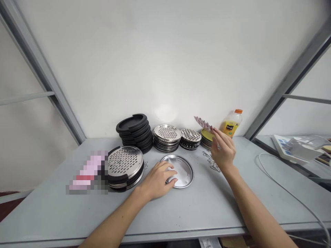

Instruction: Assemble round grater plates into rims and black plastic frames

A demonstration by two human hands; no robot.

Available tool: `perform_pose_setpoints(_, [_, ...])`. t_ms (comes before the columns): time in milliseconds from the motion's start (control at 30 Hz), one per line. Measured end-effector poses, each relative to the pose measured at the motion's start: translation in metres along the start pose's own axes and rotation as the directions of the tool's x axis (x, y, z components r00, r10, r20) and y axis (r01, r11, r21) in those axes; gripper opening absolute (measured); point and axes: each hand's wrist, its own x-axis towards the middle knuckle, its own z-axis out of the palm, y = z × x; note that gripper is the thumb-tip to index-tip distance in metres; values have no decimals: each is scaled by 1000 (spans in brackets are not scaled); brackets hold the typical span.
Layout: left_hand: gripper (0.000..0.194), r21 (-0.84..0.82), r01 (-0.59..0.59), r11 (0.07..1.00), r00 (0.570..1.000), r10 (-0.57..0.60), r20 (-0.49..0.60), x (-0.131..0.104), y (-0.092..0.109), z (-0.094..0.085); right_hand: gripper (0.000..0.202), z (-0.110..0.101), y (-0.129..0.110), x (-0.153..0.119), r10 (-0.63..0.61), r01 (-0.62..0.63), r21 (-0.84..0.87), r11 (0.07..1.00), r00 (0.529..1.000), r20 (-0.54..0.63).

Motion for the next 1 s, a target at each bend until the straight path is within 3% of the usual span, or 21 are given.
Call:
perform_pose_setpoints(233, [19, 17, 67, 998, 995, -66, -72, 2, -2, 1, 38, -3, -20, -2, -133, 145, 154, 977, 987, -89])
perform_pose_setpoints(433, [27, 20, 88, 996, 991, -85, -104, 2, -5, 0, 44, -12, -41, 4, -155, 159, 264, 951, 987, -39])
perform_pose_setpoints(567, [59, 10, 160, 987, 971, -156, -181, 2, -8, 1, 43, -16, -60, 5, -67, 58, 409, 911, 998, 8])
perform_pose_setpoints(633, [66, -17, 199, 980, 950, -197, -242, 3, -10, 2, 42, -17, -70, 4, -7, -27, 483, 875, 998, 69])
perform_pose_setpoints(800, [51, 2, 192, 981, 917, -178, -356, 4, -15, 3, 42, -16, -86, -2, 90, -236, 589, 773, 960, 267])
perform_pose_setpoints(1000, [37, 87, 205, 975, 897, -151, -414, 3, -17, 3, 43, -13, -85, -5, 121, -361, 600, 714, 908, 401])
